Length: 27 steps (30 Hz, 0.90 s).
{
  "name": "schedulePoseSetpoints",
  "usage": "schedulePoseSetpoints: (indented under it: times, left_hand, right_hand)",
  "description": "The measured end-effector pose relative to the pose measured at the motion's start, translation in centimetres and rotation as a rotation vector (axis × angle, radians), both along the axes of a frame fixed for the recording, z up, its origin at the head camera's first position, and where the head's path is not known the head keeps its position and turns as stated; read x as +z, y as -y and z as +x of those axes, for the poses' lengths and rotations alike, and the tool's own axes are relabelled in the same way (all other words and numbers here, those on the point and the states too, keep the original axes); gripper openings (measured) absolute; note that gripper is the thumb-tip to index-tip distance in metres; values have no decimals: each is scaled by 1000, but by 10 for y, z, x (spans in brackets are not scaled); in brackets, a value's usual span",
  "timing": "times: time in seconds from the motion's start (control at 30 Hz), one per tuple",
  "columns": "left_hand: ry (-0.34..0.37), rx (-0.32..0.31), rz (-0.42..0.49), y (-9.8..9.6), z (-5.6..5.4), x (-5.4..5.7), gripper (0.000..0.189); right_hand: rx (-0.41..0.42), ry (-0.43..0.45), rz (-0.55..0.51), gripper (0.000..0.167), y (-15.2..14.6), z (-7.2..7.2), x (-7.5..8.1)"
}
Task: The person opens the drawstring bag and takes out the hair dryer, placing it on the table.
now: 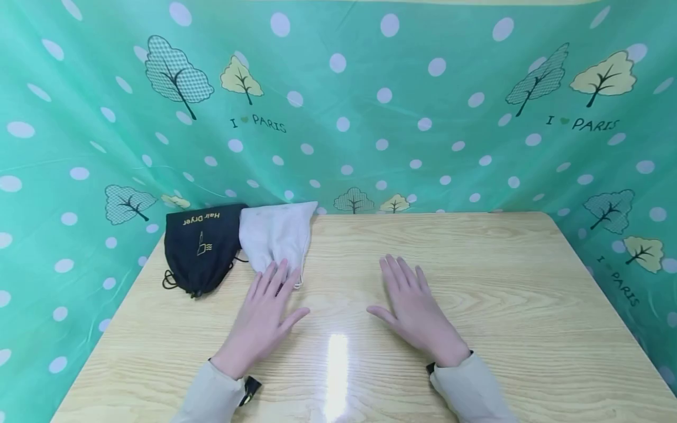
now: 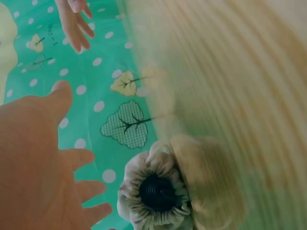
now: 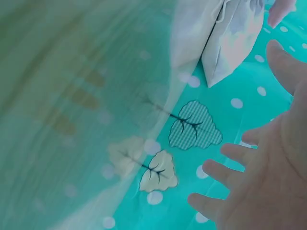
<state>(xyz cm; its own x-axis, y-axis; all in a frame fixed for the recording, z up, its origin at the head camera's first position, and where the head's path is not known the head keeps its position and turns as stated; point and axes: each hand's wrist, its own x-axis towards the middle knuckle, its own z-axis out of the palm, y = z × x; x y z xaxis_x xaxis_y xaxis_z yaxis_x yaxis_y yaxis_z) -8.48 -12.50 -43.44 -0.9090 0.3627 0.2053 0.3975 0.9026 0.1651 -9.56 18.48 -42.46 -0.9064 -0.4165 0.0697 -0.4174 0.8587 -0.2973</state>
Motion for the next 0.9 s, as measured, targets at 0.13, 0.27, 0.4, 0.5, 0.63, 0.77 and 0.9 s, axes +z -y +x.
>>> schedulePoseSetpoints:
  times: [0.13, 0.27, 0.4, 0.5, 0.63, 0.77, 0.9]
  left_hand:
    - [4, -1, 27, 3, -2, 1, 73]
    - [-4, 0, 44, 6, -4, 1, 71]
    - [-5, 3, 50, 8, -4, 3, 71]
    - [6, 7, 65, 8, -5, 5, 70]
    - [22, 20, 63, 12, -8, 7, 69]
    - [7, 18, 46, 15, -12, 8, 69]
    - [-33, 10, 42, 17, -16, 9, 67]
  right_hand:
    - [21, 8, -20, 91, 10, -2, -1]
    - [35, 13, -39, 90, 21, -4, 0]
    - [48, -14, -53, 88, 35, -7, 3]
    - [63, -35, -60, 87, 45, -10, 3]
    - [79, -28, -78, 87, 61, -17, 2]
    - [86, -10, -111, 86, 77, -25, 4]
    - [107, 9, -144, 85, 94, -29, 6]
